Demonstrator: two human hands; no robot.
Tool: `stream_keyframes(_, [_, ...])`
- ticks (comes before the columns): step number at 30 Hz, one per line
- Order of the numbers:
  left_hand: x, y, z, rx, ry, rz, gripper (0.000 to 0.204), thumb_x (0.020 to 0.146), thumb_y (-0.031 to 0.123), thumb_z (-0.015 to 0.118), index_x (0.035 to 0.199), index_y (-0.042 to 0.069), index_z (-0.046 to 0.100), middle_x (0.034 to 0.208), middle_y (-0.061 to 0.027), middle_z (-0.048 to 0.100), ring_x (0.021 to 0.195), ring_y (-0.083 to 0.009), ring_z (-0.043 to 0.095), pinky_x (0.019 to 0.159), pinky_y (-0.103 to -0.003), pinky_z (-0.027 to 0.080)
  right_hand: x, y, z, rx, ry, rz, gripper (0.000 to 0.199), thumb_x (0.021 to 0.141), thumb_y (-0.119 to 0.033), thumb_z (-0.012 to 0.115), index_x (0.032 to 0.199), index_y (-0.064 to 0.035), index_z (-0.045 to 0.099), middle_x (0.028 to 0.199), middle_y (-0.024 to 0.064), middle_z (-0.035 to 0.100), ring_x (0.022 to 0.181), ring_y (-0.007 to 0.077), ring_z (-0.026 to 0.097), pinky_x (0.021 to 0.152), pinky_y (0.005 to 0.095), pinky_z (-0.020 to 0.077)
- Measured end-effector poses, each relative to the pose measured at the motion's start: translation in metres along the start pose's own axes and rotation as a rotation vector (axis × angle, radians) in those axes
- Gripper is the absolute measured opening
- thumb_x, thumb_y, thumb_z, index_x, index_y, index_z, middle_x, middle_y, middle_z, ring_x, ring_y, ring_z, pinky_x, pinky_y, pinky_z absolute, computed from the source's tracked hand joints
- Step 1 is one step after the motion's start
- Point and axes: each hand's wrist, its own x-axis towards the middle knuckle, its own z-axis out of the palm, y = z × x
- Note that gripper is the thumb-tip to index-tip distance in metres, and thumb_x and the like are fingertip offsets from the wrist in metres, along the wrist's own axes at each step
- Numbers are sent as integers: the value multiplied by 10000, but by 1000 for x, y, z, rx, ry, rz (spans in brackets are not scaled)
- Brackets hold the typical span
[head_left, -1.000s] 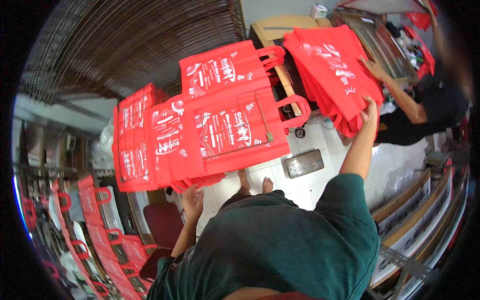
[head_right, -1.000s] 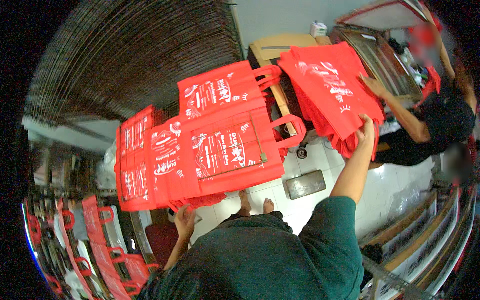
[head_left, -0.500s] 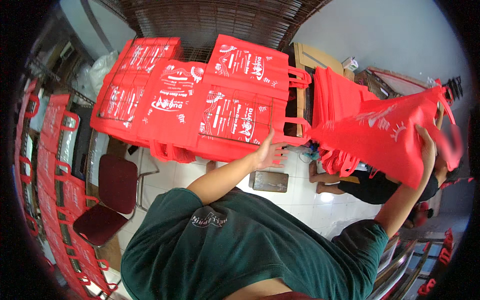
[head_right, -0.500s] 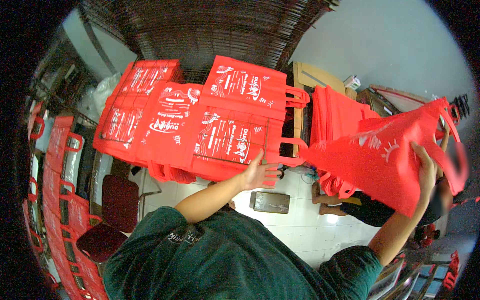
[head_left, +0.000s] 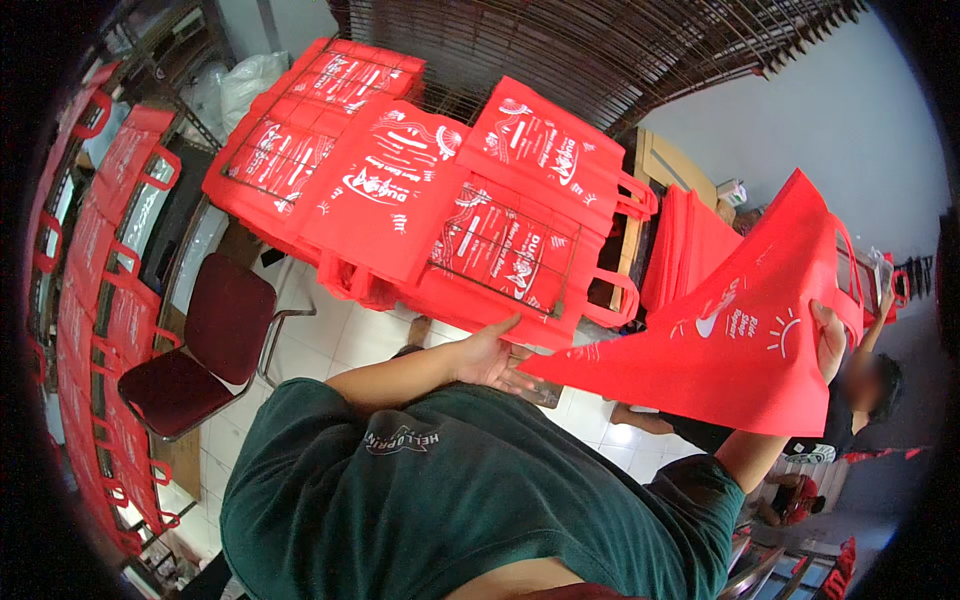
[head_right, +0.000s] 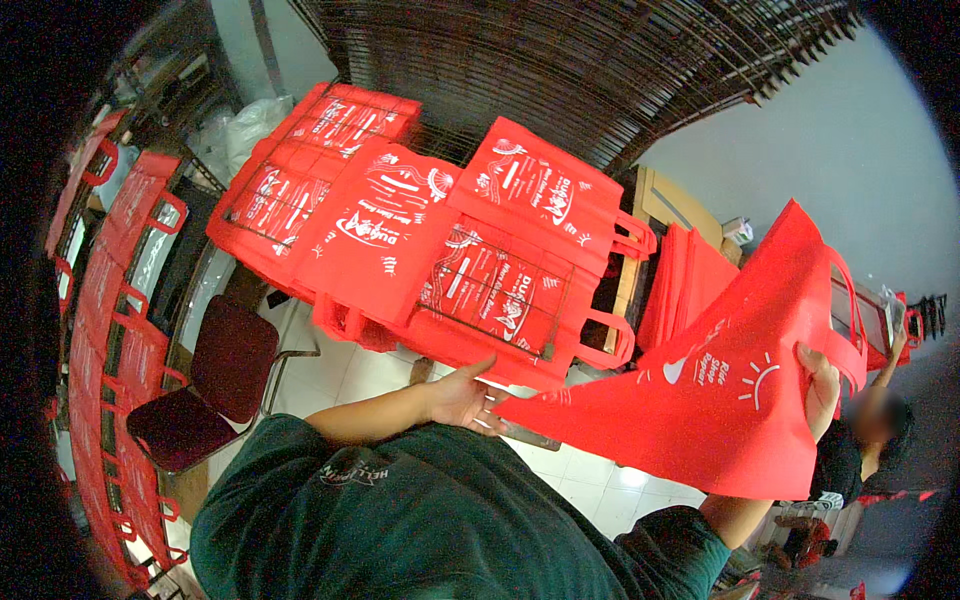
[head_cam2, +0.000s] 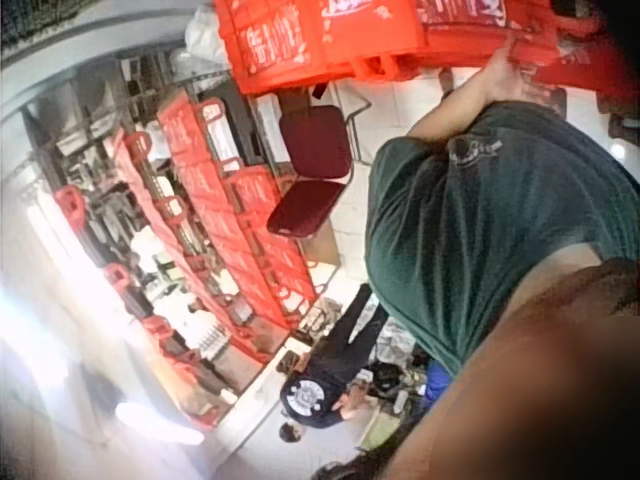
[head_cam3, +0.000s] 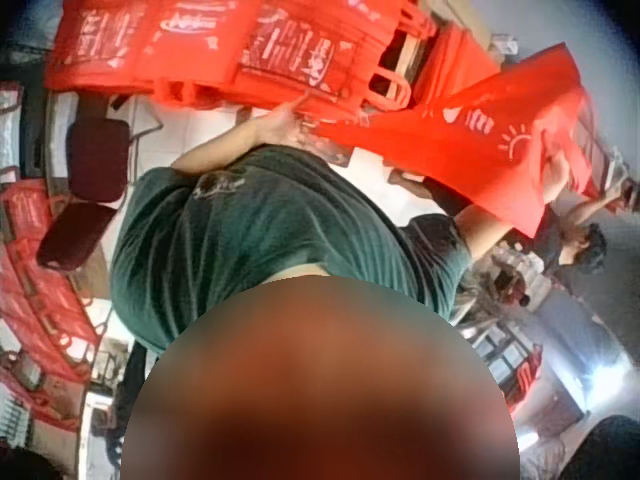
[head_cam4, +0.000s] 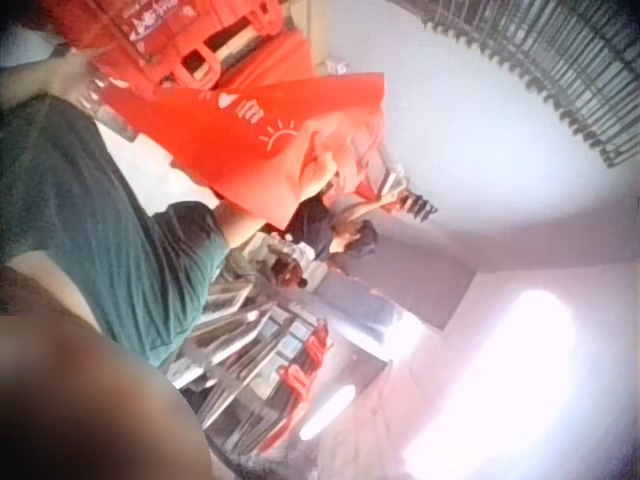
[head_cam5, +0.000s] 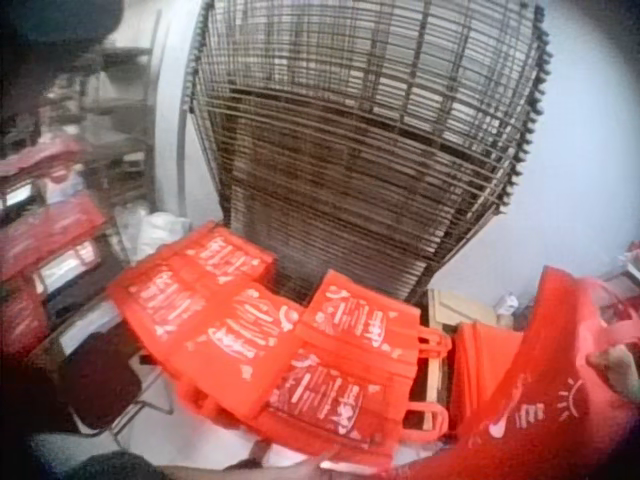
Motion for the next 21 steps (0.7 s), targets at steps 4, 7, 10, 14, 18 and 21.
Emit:
stream_keyframes(4, [-26, 23, -24, 37, 220, 363, 227, 849, 295, 554, 996, 122, 544, 835, 2, 570, 714, -211, 576, 652, -297, 487, 36, 12, 21, 52, 19, 66, 371, 753, -77, 512, 1106, 34, 526, 1051, 137, 621, 902, 243, 627, 803, 347, 508])
stream_keyframes(7, [-72, 66, -25, -38, 338, 684, 192, 830, 137, 563, 1020, 143, 533, 880, 15, 565, 724, -128, 543, 595, -225, 460, 85, 41, 27, 11, 48, 187, 284, 748, -91, 538, 1011, 8, 584, 973, 103, 639, 821, 209, 634, 755, 318, 518])
stream_keyframes(10, [-116, 102, 2, 137, 400, 871, 404, 846, 99, 538, 1231, 168, 438, 941, 6, 569, 709, -103, 529, 576, -212, 436, 133, 73, -36, -204, 64, 248, 174, 731, -129, 564, 858, -34, 635, 920, 59, 638, 766, 165, 620, 700, 294, 513])
stream_keyframes(14, [-144, 100, 26, 487, 653, 1022, 567, 863, 68, 522, 1389, 175, 340, 998, -8, 578, 751, -78, 528, 569, -210, 423, 120, 154, -69, -124, 171, 288, 175, 697, -119, 575, 850, -57, 632, 884, 43, 628, 837, 165, 587, 797, 293, 462])
stream_keyframes(18, [-135, 89, -46, 747, 951, 1010, 497, 843, 55, 537, 1327, 114, 442, 883, -42, 613, 698, -94, 551, 569, -226, 436, 86, 275, -79, -100, 103, 362, 444, 692, -38, 573, 1133, -44, 524, 983, 20, 570, 911, 174, 535, 866, 317, 426])
stream_keyframes(21, [-112, 94, -133, 1011, 1192, 981, 468, 811, 79, 562, 1273, 66, 491, 864, -131, 640, 674, -170, 593, 609, -289, 471, 81, 356, -71, -167, 277, 599, 233, 720, -69, 651, 946, -98, 605, 859, -3, 617, 730, 134, 570, 618, 269, 447])
